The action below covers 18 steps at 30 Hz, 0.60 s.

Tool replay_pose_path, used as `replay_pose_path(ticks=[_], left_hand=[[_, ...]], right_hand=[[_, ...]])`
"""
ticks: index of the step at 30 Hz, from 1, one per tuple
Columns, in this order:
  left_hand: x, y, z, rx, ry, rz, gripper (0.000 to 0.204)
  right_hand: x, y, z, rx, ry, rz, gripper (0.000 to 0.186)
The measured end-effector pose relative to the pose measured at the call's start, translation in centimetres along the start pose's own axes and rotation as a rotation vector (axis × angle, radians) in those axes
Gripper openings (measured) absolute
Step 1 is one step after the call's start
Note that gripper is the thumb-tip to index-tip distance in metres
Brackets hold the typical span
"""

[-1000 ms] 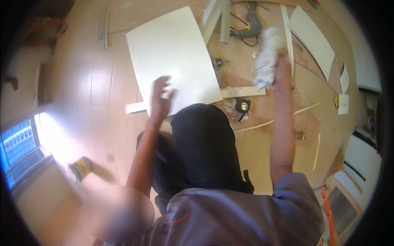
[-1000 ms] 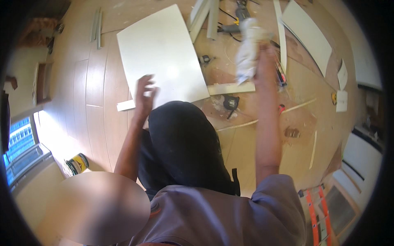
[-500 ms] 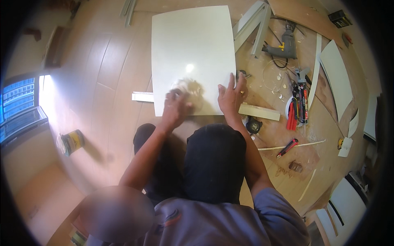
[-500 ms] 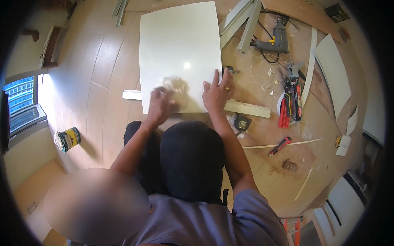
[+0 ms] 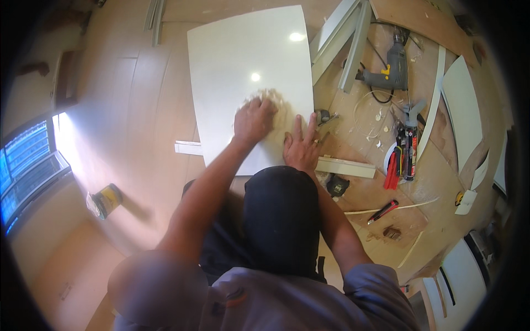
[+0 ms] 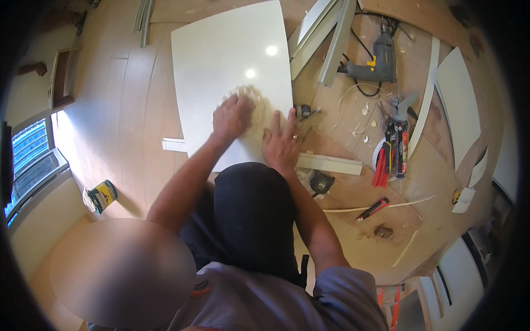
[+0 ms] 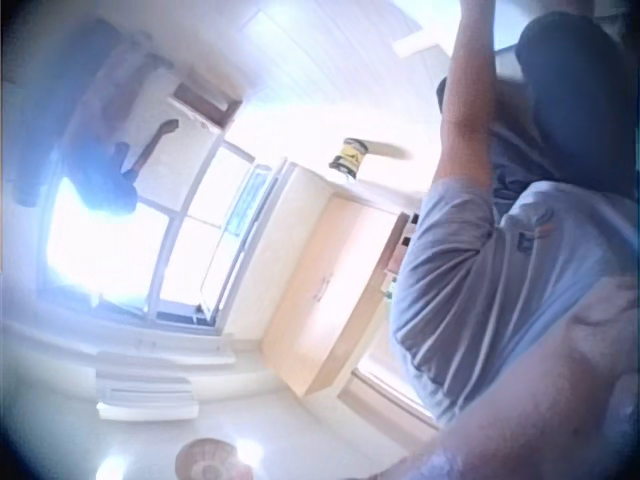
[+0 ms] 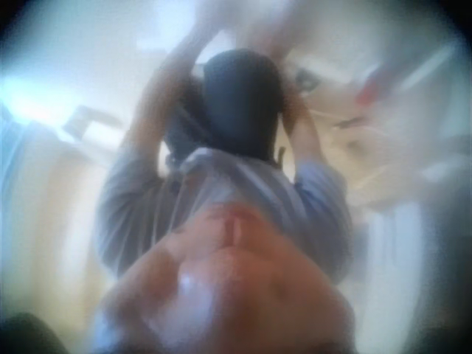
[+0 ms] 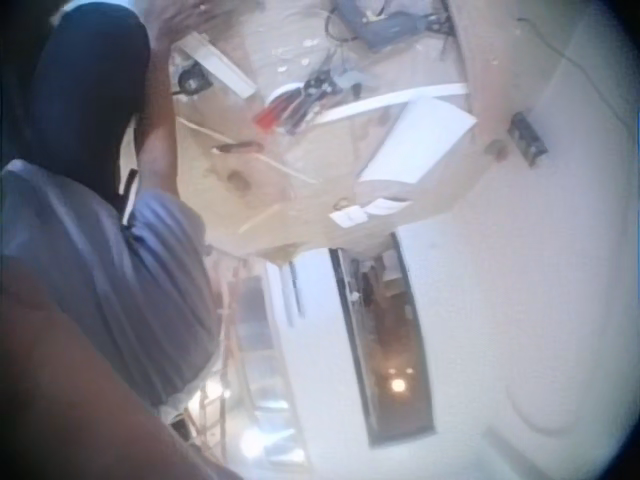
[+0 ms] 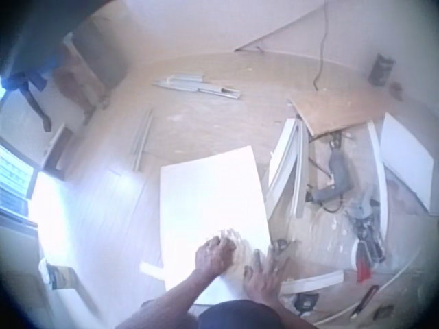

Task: The person kneels on the floor and uses a utility knife to cut a white panel into smaller pieces. They then move to a balcony to pick up additional panels and return to the room to place them on the floor.

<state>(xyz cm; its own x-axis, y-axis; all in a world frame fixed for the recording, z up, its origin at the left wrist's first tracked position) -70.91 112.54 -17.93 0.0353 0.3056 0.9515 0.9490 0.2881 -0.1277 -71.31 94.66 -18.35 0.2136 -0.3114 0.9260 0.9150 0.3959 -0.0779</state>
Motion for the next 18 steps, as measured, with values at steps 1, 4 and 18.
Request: replay_pose_path(ticks=[1,4,18], left_hand=[[0.3,2.6,0.0,0.013,0.000,-0.005,0.015],[0.4,9.8,0.6,-0.019,-0.021,-0.048,0.018],[-2.9,15.5,-1.7,-0.111,0.028,0.003,0.028]], right_hand=[[-0.2,0.1,-0.1,-0.005,0.033,0.006,0.062],[0.3,0.4,0.5,0.023,0.013,0.007,0.060],[-1.5,0.1,-1.3,-0.054,0.259,-0.027,0.063]])
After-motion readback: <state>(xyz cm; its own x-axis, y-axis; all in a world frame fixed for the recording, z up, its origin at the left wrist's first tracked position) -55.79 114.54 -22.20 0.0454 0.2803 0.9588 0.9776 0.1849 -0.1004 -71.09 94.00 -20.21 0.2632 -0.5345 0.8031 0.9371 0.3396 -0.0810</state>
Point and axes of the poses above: each hand's wrist, its own y-axis towards the middle knuckle, its own x-axis out of the back of the hand, z = x × y, the point moved 3 cm from there along y, towards the middle knuckle, and after that the axes turned 6 degrees about y, right-handed, at the moved point
